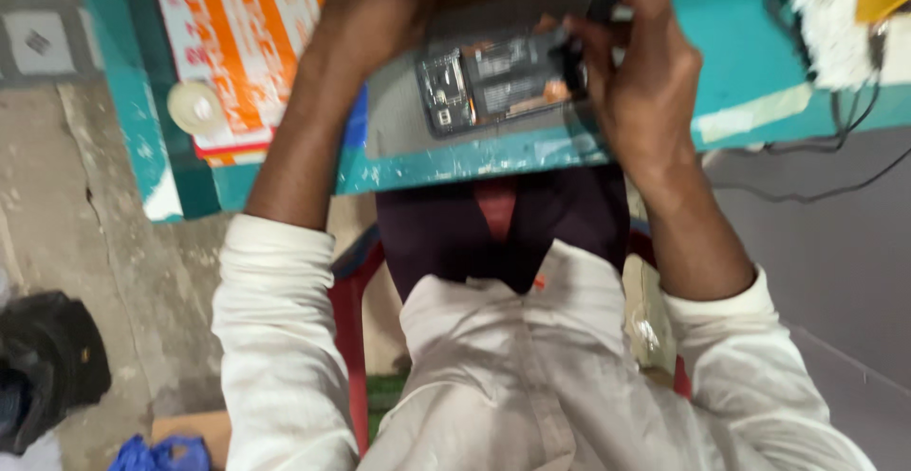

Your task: The person uses a screwdriver to remove screws from the back of a smartphone, detaches the back cover, and manipulates internal components. The person then reattaches the back cover and secures it with screws.

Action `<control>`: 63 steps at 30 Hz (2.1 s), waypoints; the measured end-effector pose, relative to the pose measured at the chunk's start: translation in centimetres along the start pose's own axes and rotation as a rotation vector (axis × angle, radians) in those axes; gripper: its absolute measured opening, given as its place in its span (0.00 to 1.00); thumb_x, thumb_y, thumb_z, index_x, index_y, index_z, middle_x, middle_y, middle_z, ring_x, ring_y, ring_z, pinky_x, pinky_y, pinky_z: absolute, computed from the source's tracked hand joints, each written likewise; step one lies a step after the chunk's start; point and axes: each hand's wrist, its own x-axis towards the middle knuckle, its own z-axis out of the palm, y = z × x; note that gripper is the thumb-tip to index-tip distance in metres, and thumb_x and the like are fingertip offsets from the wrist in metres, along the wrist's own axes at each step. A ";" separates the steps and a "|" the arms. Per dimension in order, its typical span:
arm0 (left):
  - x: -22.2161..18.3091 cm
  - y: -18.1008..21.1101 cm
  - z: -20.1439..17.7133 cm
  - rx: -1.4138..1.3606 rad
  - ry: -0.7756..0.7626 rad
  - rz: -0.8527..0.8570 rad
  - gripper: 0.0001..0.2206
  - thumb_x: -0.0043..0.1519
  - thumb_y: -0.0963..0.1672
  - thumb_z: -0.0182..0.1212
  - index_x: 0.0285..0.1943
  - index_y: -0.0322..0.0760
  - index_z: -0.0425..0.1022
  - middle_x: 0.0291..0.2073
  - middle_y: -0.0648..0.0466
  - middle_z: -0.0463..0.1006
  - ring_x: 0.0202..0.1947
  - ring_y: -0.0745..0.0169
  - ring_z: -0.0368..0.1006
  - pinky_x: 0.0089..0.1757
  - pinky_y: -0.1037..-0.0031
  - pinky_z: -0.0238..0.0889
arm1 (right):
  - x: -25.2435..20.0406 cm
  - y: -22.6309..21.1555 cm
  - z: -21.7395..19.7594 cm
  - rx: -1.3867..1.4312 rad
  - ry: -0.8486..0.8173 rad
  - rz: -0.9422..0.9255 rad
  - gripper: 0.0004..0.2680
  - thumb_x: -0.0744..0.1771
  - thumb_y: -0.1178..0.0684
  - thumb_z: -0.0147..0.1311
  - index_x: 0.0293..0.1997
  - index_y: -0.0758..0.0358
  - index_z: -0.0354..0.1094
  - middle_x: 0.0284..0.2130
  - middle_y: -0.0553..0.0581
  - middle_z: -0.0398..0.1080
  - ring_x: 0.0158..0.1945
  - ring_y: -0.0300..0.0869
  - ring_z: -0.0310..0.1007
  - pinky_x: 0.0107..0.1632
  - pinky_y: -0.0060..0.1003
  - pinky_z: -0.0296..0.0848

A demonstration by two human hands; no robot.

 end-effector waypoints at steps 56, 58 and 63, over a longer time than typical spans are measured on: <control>-6.7 8.9 6.1 -0.293 0.297 0.281 0.08 0.61 0.39 0.72 0.45 0.32 0.78 0.42 0.51 0.84 0.43 0.62 0.84 0.44 0.74 0.76 | -1.1 4.0 -0.1 0.448 0.111 -0.052 0.38 0.70 0.74 0.56 0.79 0.37 0.28 0.48 0.74 0.67 0.48 0.55 0.78 0.54 0.48 0.83; -6.8 8.6 6.5 -0.277 0.316 0.271 0.08 0.60 0.39 0.73 0.45 0.33 0.78 0.41 0.52 0.84 0.42 0.63 0.84 0.43 0.75 0.76 | -2.0 4.7 0.5 0.502 0.171 -0.041 0.39 0.70 0.72 0.59 0.79 0.34 0.28 0.48 0.70 0.71 0.47 0.52 0.80 0.53 0.47 0.86; -7.2 7.7 7.3 -0.210 0.339 0.311 0.14 0.63 0.39 0.71 0.56 0.35 0.75 0.46 0.49 0.84 0.48 0.63 0.83 0.47 0.76 0.78 | -4.2 6.7 2.5 0.589 0.273 -0.072 0.43 0.66 0.67 0.63 0.77 0.30 0.24 0.47 0.63 0.74 0.45 0.50 0.81 0.47 0.50 0.87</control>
